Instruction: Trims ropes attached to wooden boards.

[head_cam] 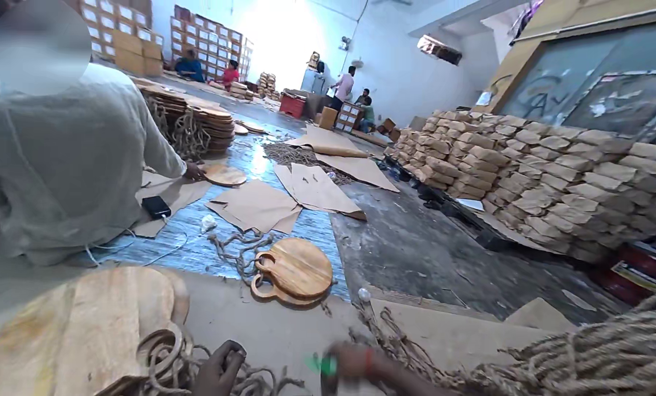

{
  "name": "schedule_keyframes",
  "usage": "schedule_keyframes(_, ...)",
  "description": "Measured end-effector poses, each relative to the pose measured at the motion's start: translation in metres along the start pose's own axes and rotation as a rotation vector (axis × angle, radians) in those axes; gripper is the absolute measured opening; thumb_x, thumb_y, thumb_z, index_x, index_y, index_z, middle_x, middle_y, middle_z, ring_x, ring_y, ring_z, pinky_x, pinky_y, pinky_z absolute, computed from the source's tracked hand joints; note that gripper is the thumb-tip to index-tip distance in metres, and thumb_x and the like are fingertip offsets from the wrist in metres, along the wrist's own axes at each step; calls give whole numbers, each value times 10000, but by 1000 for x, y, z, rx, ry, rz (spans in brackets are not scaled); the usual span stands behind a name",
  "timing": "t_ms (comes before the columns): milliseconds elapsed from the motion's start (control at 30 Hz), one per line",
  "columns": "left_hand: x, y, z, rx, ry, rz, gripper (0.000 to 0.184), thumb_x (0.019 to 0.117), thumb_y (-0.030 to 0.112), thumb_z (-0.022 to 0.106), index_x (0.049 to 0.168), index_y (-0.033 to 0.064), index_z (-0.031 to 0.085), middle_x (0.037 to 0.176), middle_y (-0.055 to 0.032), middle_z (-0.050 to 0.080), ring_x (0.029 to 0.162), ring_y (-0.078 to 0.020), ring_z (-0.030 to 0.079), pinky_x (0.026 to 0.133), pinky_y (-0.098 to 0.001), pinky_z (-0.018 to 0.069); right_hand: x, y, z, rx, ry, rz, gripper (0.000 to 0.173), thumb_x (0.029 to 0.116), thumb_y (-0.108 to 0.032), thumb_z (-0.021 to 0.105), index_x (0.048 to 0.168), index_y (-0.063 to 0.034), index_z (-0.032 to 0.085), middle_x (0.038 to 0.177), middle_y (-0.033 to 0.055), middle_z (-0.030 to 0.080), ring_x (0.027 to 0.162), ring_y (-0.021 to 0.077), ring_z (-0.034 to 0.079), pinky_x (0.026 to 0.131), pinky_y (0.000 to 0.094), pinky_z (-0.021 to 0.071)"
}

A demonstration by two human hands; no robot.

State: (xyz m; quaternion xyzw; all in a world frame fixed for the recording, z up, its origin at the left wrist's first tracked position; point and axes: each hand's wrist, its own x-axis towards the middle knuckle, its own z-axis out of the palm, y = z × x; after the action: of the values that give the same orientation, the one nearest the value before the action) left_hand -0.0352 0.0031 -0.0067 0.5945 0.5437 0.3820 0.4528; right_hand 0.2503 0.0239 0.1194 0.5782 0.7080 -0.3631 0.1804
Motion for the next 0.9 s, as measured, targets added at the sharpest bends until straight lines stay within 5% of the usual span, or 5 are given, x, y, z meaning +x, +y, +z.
schedule_keyframes(100, 2, -6, -1, 8, -6, 18, 315, 1025, 187, 513, 1147, -69, 650, 792, -106, 610, 669, -157, 537, 679, -379, 472, -12, -2, -185, 271, 752, 117, 406, 1045, -177, 590, 1333, 108, 563, 1223, 330, 623, 1113, 427, 626, 1004, 555, 469)
schedule_keyframes(267, 2, -6, -2, 26, 13, 12, 305, 1001, 231, 591, 1139, -33, 657, 746, -79, 575, 627, -159, 509, 647, -386, 463, -81, -22, -292, 931, 1329, -130, 335, 1026, -291, 643, 1278, -76, 593, 919, 3, 722, 491, 6, 432, 455, 212, 369)
schedule_keyframes(633, -12, 12, 17, -1, -111, 345, 248, 928, 189, 703, 1051, -23, 740, 1151, -190, 680, 1103, -307, 627, 983, -476, 501, 52, -21, 113, 1502, 350, 31, 389, 1127, -345, 379, 1285, -48, 575, 876, 19, 677, 527, 28, 484, 480, 189, 401)
schedule_keyframes(767, -41, 19, 47, 110, -345, 522, 224, 949, 261, 691, 1036, 71, 773, 1422, -149, 593, 1443, -368, 410, 1190, -582, 295, 45, -60, 171, 1898, 124, 43, 489, 1134, -368, 219, 934, -102, 578, 657, 8, 621, 551, 88, 603, 508, 258, 523)
schedule_keyframes(900, -55, 13, 54, 179, -158, 738, 313, 1017, 408, 578, 1061, 159, 762, 1414, -132, 603, 1427, -361, 436, 1166, -591, 324, 36, -67, 160, 1800, 115, -68, 254, 1097, -105, 344, 995, -79, 576, 695, -6, 632, 603, 70, 628, 553, 244, 548)
